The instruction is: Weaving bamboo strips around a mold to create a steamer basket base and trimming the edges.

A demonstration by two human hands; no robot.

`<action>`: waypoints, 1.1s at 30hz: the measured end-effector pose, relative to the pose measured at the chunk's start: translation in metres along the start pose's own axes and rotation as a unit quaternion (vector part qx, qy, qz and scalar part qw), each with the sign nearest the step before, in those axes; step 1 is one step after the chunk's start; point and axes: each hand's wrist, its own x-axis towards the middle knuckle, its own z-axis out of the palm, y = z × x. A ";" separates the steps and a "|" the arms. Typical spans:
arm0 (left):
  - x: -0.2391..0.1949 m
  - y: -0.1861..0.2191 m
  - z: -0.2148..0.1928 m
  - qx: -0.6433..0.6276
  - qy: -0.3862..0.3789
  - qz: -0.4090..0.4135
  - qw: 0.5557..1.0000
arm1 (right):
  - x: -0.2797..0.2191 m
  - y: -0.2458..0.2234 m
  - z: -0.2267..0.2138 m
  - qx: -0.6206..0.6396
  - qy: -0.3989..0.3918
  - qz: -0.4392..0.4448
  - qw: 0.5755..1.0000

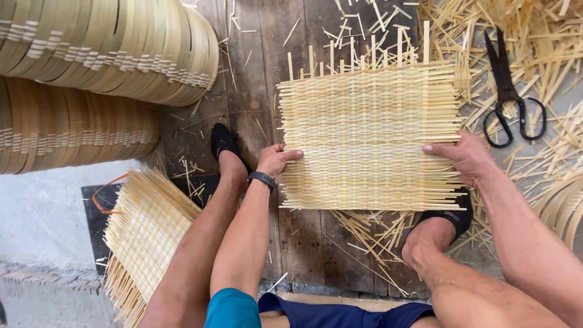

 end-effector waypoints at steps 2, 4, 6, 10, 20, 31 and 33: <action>0.001 -0.001 0.002 -0.005 0.000 0.005 1.000 | -0.004 -0.005 0.001 0.007 0.009 0.010 1.000; 0.004 -0.008 0.000 -0.013 0.002 0.009 1.000 | -0.006 -0.007 0.002 0.012 0.016 0.020 1.000; 0.012 -0.016 -0.005 0.016 0.013 0.021 1.000 | -0.006 -0.007 0.002 0.013 0.010 0.019 1.000; -0.019 0.003 0.028 0.175 0.108 0.097 0.974 | -0.004 -0.003 0.000 0.002 0.017 0.019 1.000; -0.102 -0.009 0.145 0.745 -0.129 0.290 0.586 | -0.002 0.002 0.003 -0.059 0.053 -0.025 0.997; -0.110 0.002 0.151 0.698 -0.135 0.315 0.628 | -0.138 0.032 -0.166 -0.197 0.490 -0.259 0.809; -0.116 0.005 0.153 0.706 -0.115 0.294 0.634 | -0.181 0.027 -0.190 -0.396 0.543 -0.116 0.732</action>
